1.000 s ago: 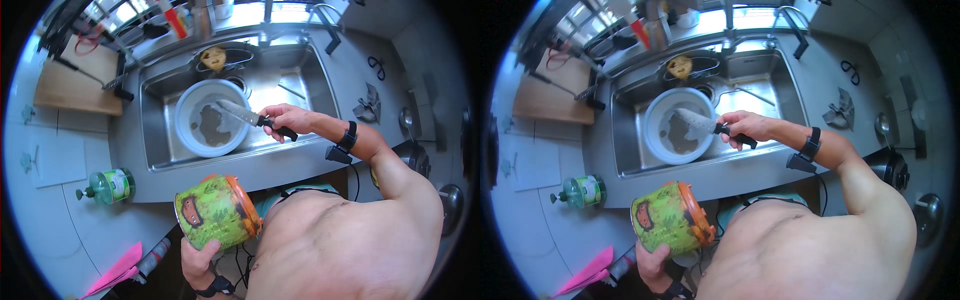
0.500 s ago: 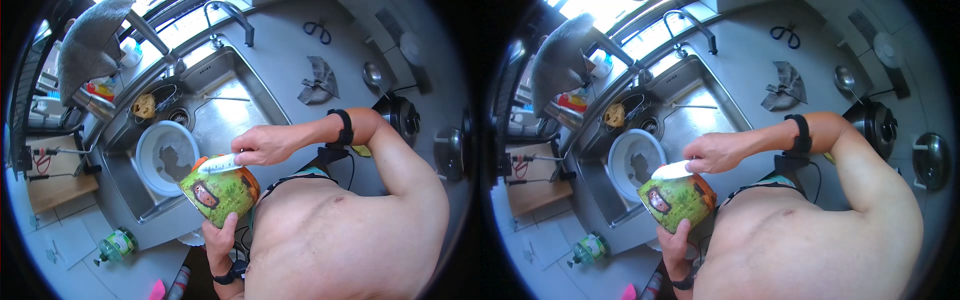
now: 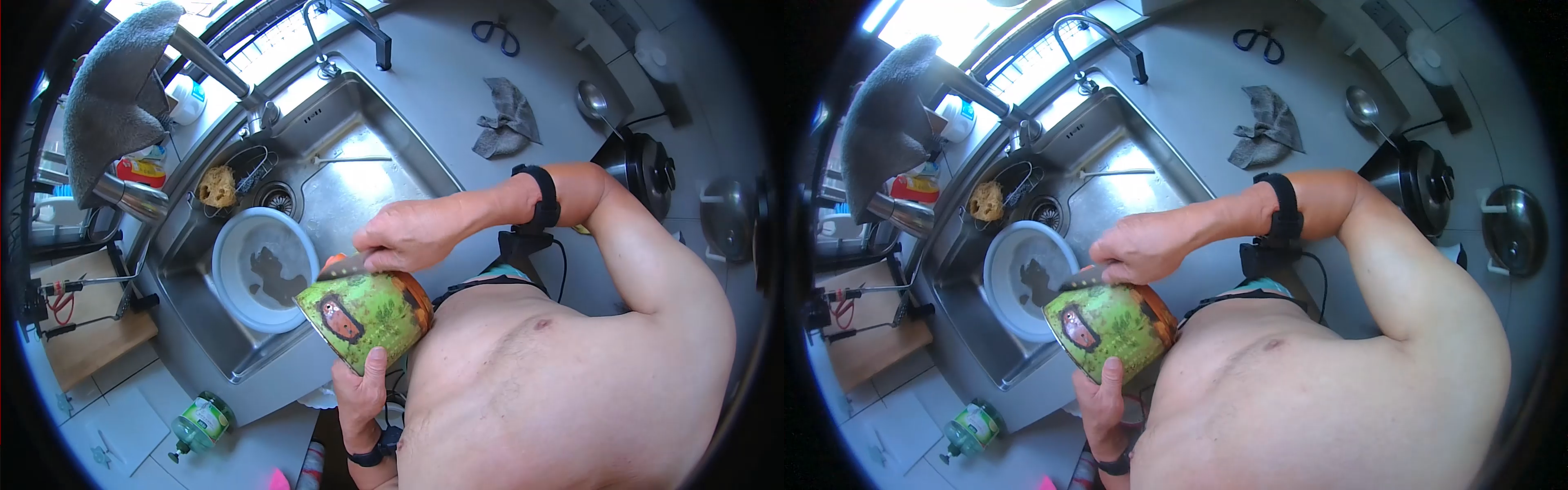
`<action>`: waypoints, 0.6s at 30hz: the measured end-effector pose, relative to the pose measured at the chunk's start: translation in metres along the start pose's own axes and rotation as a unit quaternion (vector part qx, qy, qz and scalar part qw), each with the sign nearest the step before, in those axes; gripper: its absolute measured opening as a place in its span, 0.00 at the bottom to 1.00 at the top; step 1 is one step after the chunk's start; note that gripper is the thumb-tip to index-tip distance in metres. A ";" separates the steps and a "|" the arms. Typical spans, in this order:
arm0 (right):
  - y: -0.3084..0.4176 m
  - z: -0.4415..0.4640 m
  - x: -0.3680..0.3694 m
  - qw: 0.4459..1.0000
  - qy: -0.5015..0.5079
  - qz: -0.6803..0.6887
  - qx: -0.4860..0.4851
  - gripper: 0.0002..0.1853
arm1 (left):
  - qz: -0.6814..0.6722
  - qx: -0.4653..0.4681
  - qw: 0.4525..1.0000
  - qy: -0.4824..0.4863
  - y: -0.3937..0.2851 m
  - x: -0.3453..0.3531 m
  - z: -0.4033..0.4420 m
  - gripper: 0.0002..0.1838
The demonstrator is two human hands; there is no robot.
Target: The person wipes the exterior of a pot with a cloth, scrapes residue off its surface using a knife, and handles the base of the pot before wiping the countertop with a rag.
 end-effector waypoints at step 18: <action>0.020 0.006 0.007 0.975 -0.085 -0.173 -0.114 0.20 | -0.051 -0.002 0.999 0.020 0.001 0.007 0.010 0.17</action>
Point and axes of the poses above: each hand's wrist, its own z-axis towards the middle knuckle, its own x-axis out of the palm, y = z × x, the point moved 6 cm from there along z, towards the middle knuckle, and after that the axes turned 6 degrees about -y, right-handed, at the moved point
